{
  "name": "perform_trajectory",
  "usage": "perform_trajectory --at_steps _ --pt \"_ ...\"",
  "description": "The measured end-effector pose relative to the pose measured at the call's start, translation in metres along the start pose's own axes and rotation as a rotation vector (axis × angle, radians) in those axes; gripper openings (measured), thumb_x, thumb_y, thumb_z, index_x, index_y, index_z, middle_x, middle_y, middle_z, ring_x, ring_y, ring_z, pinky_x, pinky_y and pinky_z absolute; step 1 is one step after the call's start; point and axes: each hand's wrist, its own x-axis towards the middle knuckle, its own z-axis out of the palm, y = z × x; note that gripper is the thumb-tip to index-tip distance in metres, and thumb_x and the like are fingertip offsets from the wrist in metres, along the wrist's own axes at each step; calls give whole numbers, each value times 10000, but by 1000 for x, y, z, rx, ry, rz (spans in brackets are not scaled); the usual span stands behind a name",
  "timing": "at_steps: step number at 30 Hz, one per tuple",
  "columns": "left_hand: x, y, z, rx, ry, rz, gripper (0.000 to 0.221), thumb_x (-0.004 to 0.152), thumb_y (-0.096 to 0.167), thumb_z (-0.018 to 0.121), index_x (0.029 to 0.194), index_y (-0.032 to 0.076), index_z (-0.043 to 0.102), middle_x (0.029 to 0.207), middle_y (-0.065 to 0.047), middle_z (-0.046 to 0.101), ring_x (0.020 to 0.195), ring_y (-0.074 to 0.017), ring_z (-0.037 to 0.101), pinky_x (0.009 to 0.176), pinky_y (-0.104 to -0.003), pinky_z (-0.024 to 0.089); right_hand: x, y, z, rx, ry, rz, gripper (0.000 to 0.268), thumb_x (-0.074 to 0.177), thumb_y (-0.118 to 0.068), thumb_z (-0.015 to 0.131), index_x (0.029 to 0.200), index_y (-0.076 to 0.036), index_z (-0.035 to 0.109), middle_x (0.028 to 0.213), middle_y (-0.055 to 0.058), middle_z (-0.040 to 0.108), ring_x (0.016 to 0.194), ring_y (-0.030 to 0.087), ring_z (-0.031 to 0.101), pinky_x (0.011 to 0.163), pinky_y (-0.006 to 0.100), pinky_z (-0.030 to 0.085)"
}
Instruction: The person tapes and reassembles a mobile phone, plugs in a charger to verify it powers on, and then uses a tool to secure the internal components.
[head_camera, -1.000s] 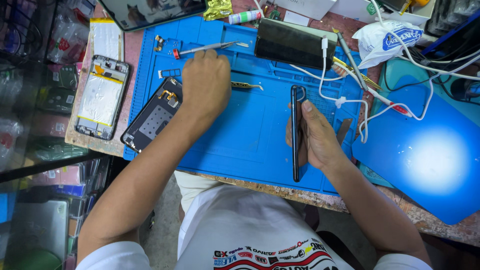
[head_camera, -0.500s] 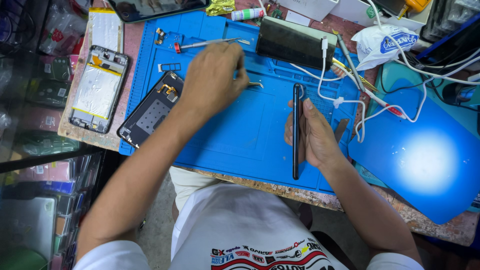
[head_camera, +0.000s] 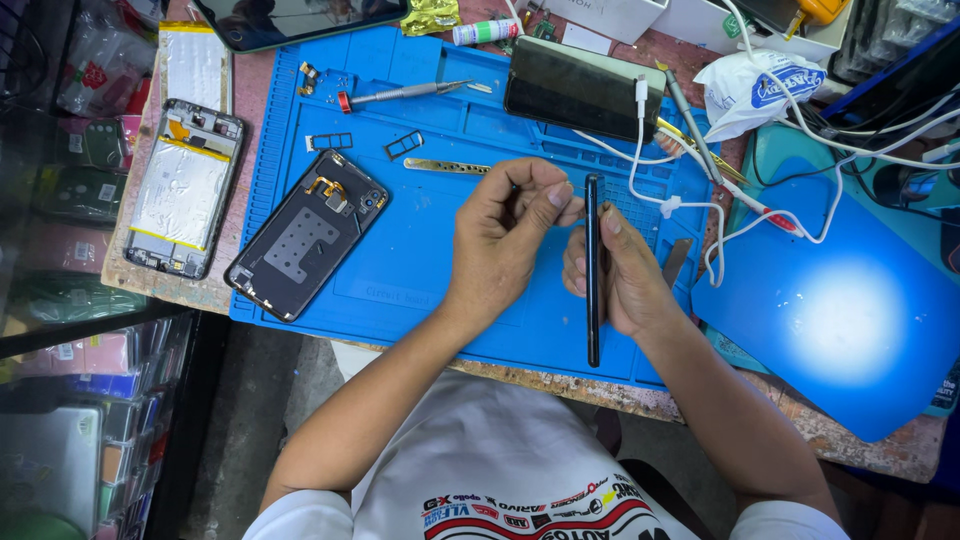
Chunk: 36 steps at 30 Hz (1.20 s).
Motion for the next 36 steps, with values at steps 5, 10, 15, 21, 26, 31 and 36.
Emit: perform_trajectory --at_steps 5,10,15,21,26,31,36 --pt "-2 13 3 232 -26 81 139 1072 75 643 1183 -7 631 1043 -49 697 968 -94 694 877 -252 599 1 -3 5 -40 13 9 486 1026 -523 569 1269 -103 551 749 14 517 622 121 511 571 276 439" --pt "-1 29 3 511 -74 203 100 1064 60 647 1148 5 644 1040 -64 685 937 -107 701 831 -250 599 1 -2 3 -45 9 2 464 1035 -522 578 1232 -105 528 759 24 525 637 129 520 577 283 443" --pt "1 32 3 566 -104 236 99 1060 60 650 1145 13 637 1037 -64 672 931 -114 684 818 -257 594 0 -2 1 -68 33 16 490 1022 -539 568 1228 -96 536 768 21 529 644 120 526 569 279 449" --pt "1 35 1 761 -124 416 122 1051 42 663 1162 17 618 1103 -109 681 1018 -223 696 870 -315 576 1 2 -2 -145 50 -33 479 1031 -510 601 1243 -89 513 819 20 559 671 111 551 586 274 473" --pt "-2 27 -2 735 -92 389 109 1051 35 663 1150 16 620 1081 -99 690 979 -213 698 856 -307 574 0 17 -1 -270 183 -159 506 1035 -442 646 1330 -57 502 1148 2 581 1040 67 548 905 245 487" --pt "-11 21 3 578 7 315 88 1064 51 641 1142 13 623 1078 -94 682 964 -161 684 855 -277 581 -2 22 4 -360 186 -261 531 1043 -399 661 1384 -37 477 1246 42 570 1160 97 524 1032 288 467" --pt "-2 44 -20 515 2 391 64 1125 40 583 1187 43 567 1142 -82 681 987 -163 703 893 -280 596 6 11 4 -319 259 -267 470 1052 -318 648 1362 -25 451 1233 70 594 1119 128 576 993 321 510"
